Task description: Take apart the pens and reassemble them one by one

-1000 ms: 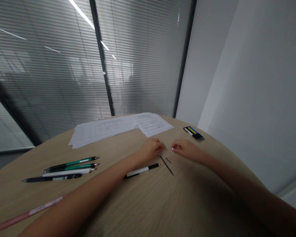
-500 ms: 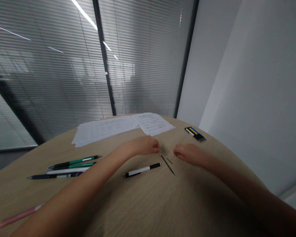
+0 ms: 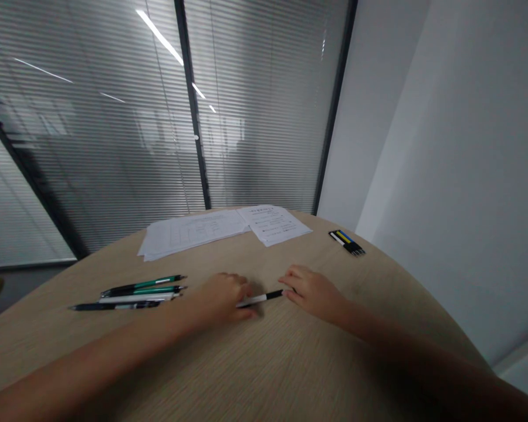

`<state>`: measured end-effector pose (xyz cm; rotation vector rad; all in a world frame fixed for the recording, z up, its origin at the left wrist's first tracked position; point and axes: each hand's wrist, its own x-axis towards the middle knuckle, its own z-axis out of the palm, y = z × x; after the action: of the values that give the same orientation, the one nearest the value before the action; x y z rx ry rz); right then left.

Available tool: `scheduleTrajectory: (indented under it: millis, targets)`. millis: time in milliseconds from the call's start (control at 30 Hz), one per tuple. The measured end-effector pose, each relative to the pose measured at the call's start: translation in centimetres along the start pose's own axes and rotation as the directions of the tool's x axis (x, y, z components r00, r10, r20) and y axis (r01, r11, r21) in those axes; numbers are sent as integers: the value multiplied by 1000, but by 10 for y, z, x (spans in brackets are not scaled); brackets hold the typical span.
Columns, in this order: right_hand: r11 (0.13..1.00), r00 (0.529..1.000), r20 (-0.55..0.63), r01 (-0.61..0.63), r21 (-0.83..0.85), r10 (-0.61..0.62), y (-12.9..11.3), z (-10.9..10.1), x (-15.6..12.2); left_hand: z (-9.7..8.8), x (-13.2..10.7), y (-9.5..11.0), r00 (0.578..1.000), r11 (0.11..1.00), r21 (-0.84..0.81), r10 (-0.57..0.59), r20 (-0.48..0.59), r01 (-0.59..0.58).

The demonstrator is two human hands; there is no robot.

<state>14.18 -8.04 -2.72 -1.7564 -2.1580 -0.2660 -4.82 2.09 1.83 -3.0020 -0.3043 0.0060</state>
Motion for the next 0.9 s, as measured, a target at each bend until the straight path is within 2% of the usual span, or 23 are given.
scheduleTrajectory:
  millis: [100, 267, 467, 667, 800, 900]
  targets:
    - [1000, 999, -33, 16, -6, -16, -8, 9, -1, 13, -8, 6, 999, 999, 15, -43, -33, 43]
    - [999, 999, -17, 36, 13, -36, -4, 15, -1, 29, -13, 4, 993, 998, -26, -66, -93, 64]
    - [994, 997, -35, 67, 83, -64, -5, 20, -2, 43, -16, -3, 978, 967, -249, -99, -182, 52]
    - [992, 990, -65, 125, 34, -122, -7, 11, -3, 52, -17, 1, 928, 912, -406, -102, -358, -56]
    - [995, 990, -107, 96, -4, -96, -1, 1, -2, 51, -17, 1, 895, 861, -503, -166, -413, -72]
    - [998, 988, -142, 65, -18, -67, 9, -5, -2, 50, -18, 0, 869, 824, -565, -250, -426, -40]
